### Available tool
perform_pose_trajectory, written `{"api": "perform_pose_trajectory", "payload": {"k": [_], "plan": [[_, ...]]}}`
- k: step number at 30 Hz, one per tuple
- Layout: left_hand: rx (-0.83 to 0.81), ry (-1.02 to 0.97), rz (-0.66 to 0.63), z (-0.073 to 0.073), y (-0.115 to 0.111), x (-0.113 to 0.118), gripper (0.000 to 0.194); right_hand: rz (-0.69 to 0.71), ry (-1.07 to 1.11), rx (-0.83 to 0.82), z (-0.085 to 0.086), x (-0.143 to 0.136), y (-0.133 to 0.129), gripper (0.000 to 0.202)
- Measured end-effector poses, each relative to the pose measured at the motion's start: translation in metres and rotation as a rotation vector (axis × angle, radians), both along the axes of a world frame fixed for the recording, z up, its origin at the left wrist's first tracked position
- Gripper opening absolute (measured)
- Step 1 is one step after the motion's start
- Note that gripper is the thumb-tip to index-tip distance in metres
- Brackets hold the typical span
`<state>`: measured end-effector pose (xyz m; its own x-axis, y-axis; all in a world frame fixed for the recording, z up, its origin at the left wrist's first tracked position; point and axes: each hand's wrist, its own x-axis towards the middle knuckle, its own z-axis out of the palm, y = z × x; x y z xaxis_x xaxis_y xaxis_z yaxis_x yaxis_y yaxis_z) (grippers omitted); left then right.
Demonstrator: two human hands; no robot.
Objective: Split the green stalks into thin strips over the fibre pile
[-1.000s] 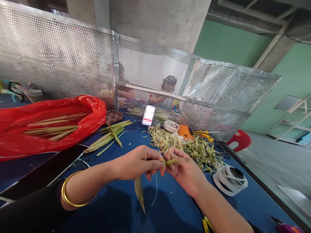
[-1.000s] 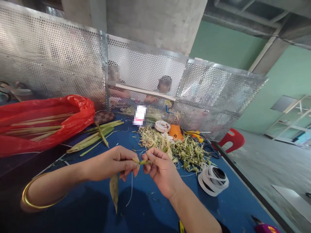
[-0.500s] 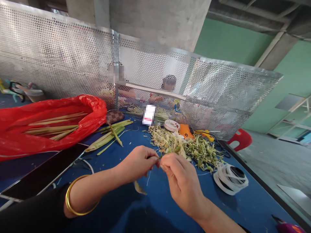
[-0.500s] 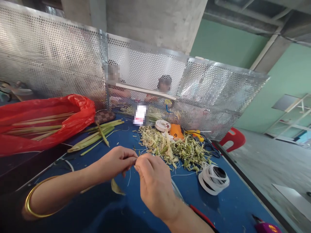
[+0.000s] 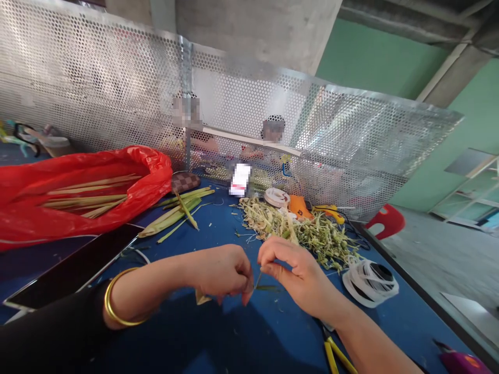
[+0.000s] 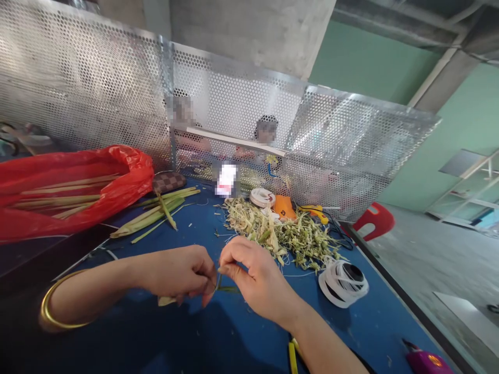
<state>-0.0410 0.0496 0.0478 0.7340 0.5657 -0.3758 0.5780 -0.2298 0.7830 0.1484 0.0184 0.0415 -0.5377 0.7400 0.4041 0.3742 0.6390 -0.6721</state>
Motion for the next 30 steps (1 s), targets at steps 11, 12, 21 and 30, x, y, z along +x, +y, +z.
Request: {"api": "perform_pose_trajectory", "payload": {"k": [11,12,21,30], "plan": [[-0.09,-0.138,-0.123,0.005,-0.007,-0.002,0.019,-0.067,-0.157,0.064,-0.004,0.003,0.006,0.015],[-0.104,-0.185,-0.108,0.006,-0.007,-0.003,0.019,-0.06,-0.108,-0.033,-0.007,0.005,0.01,0.015],[-0.2,-0.633,0.477,-0.008,0.016,0.002,0.02,-0.175,0.137,-0.098,-0.02,-0.001,0.017,0.016],[0.023,-0.484,0.538,-0.012,0.007,0.012,0.021,-0.09,0.231,0.095,-0.027,-0.012,0.002,0.015]]}}
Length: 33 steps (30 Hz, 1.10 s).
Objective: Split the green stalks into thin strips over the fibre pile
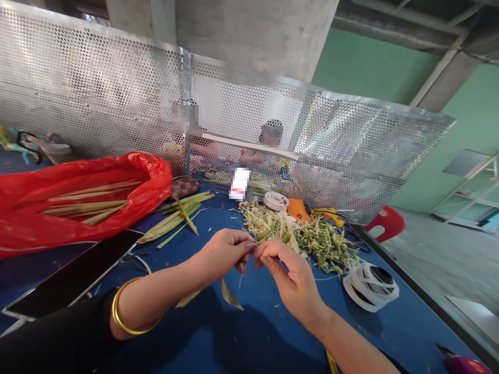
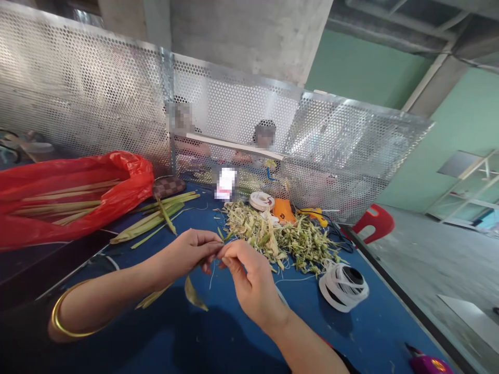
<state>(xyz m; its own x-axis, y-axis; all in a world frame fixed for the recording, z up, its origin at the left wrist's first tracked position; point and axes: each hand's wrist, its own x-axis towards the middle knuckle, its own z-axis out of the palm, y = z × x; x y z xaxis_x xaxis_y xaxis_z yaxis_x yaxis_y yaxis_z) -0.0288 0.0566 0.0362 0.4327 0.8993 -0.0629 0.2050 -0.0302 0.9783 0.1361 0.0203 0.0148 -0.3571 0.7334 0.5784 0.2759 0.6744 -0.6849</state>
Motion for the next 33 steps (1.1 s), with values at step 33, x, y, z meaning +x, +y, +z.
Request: {"api": "perform_pose_trajectory", "payload": {"k": [33], "plan": [[0.754,0.798,0.04,-0.001,-0.045,-0.003,0.025,-0.218,-0.269,0.098,-0.002,-0.006,-0.026,0.017]]}}
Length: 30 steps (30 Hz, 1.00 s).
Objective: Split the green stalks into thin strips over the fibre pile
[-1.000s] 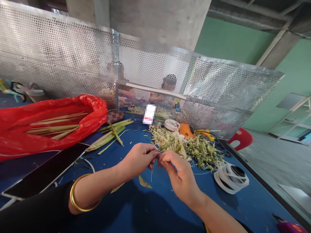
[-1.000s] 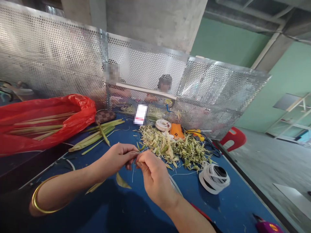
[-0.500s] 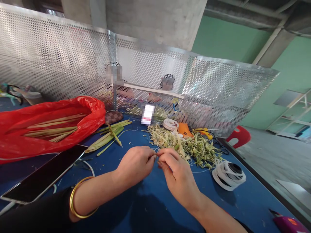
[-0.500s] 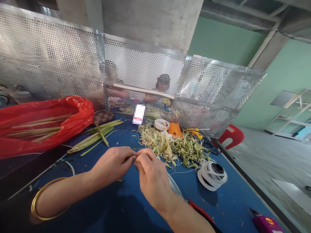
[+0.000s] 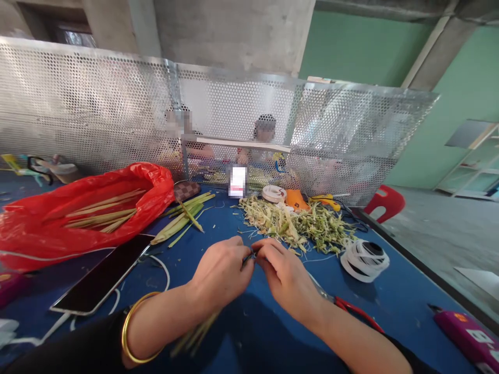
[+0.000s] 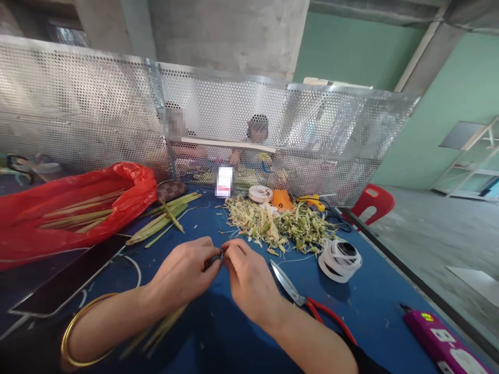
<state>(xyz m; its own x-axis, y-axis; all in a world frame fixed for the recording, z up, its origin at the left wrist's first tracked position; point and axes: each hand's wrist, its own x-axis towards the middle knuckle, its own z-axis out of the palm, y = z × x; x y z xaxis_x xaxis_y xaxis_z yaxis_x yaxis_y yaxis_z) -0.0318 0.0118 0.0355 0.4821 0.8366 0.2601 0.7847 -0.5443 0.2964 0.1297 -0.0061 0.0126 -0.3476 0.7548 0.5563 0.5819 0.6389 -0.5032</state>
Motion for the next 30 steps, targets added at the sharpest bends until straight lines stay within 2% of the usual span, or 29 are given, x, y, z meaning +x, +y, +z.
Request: {"api": "perform_pose_trajectory", "payload": {"k": [3,7,12,16,20,24,30], "plan": [[-0.128,-0.035,-0.036,0.003,-0.017,-0.003,0.02,0.063,0.033,-0.039,-0.004,0.008,-0.011,0.016],[-0.289,-0.119,-0.102,0.003,-0.031,-0.01,0.026,0.185,0.093,-0.096,-0.008,0.019,-0.024,0.014],[-0.415,-0.155,-0.03,-0.001,-0.036,-0.014,0.022,0.295,0.15,-0.167,-0.012,0.021,-0.027,0.012],[-0.381,-0.209,-0.011,-0.01,-0.036,-0.011,0.024,0.354,0.19,-0.198,-0.014,0.018,-0.02,0.011],[-0.367,-0.124,-0.054,-0.02,-0.025,-0.013,0.022,0.356,0.192,-0.243,-0.024,0.018,-0.017,0.011],[-0.323,-0.013,-0.073,-0.03,-0.008,-0.019,0.021,0.314,0.065,-0.315,-0.034,0.019,-0.021,0.015],[-0.209,0.146,-0.078,-0.04,0.002,-0.026,0.022,0.253,-0.105,-0.382,-0.035,0.017,-0.023,0.019]]}}
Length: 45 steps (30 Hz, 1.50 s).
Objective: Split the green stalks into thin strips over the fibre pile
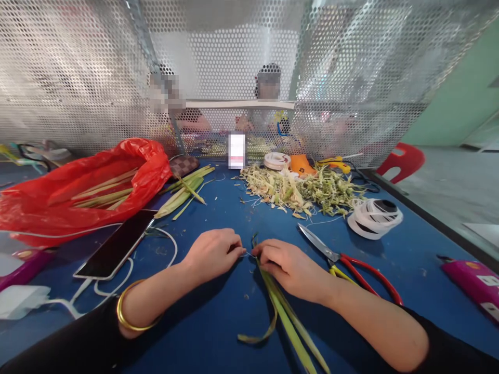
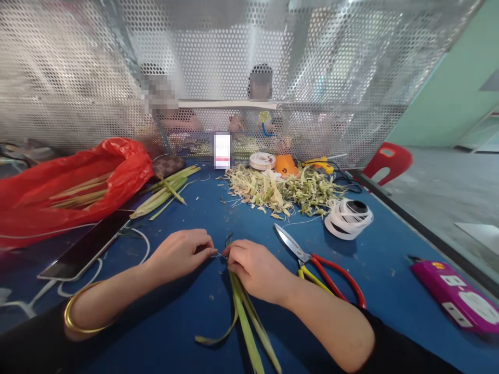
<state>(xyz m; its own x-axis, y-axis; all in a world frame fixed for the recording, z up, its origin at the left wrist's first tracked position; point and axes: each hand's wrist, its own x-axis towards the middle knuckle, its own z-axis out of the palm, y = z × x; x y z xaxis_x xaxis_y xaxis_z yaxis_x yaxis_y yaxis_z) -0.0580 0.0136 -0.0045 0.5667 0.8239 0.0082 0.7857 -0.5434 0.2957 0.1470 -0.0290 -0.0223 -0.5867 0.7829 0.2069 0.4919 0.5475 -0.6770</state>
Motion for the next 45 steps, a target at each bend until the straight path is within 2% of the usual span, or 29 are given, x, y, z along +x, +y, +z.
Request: {"api": "perform_pose_trajectory", "payload": {"k": [3,6,8,11,13,15,17,20,24,29,33,35,37,39,41,43,45], "plan": [[0.048,-0.031,-0.003,0.001,0.004,-0.003,0.026,-0.017,0.006,-0.016,-0.001,0.001,0.001,0.021],[0.04,-0.21,-0.038,0.006,0.009,-0.006,0.033,-0.019,0.041,-0.041,-0.002,0.002,0.002,0.023],[-0.141,-0.38,-0.034,0.008,0.012,-0.006,0.038,-0.02,0.059,-0.059,-0.002,0.002,0.002,0.024],[-0.614,-0.612,0.068,0.005,0.01,-0.001,0.036,-0.032,0.062,-0.089,0.0,0.003,0.003,0.022],[-0.868,-0.752,0.136,0.0,0.007,0.003,0.042,-0.057,0.07,-0.121,0.001,0.004,0.003,0.019],[-0.996,-0.859,0.16,-0.005,0.003,0.007,0.044,-0.085,0.11,-0.173,0.001,0.005,0.003,0.017],[-1.05,-0.905,0.177,-0.008,0.001,0.009,0.037,-0.113,0.165,-0.23,0.001,0.005,0.005,0.017],[-1.069,-0.903,0.227,-0.009,-0.001,0.012,0.025,-0.151,0.211,-0.278,0.001,0.006,0.007,0.018],[-0.974,-0.804,0.301,-0.009,-0.001,0.021,0.025,-0.169,0.24,-0.323,-0.001,0.005,0.01,0.018],[-0.869,-0.653,0.211,-0.013,-0.001,0.036,0.019,-0.232,0.327,-0.432,-0.001,0.003,0.013,0.022],[-0.806,-0.642,0.198,-0.015,-0.003,0.04,0.018,-0.226,0.466,-0.566,0.004,0.006,0.012,0.017],[-0.834,-0.667,0.209,-0.015,-0.004,0.039,0.016,-0.215,0.597,-0.565,0.006,0.01,0.012,0.014],[-0.853,-0.672,0.214,-0.014,-0.004,0.039,0.015,-0.249,0.695,-0.494,0.007,0.013,0.012,0.01],[-0.86,-0.671,0.203,-0.015,-0.003,0.038,0.014,-0.32,0.636,-0.397,0.006,0.015,0.013,0.012],[-0.861,-0.674,0.196,-0.015,-0.002,0.037,0.012,-0.357,0.446,-0.315,0.003,0.013,0.013,0.012],[-0.862,-0.675,0.203,-0.016,-0.001,0.037,0.012,-0.344,0.276,-0.241,0.0,0.011,0.012,0.01],[-0.857,-0.663,0.211,-0.015,-0.001,0.036,0.013,-0.329,0.201,-0.177,-0.003,0.008,0.011,0.009]]}}
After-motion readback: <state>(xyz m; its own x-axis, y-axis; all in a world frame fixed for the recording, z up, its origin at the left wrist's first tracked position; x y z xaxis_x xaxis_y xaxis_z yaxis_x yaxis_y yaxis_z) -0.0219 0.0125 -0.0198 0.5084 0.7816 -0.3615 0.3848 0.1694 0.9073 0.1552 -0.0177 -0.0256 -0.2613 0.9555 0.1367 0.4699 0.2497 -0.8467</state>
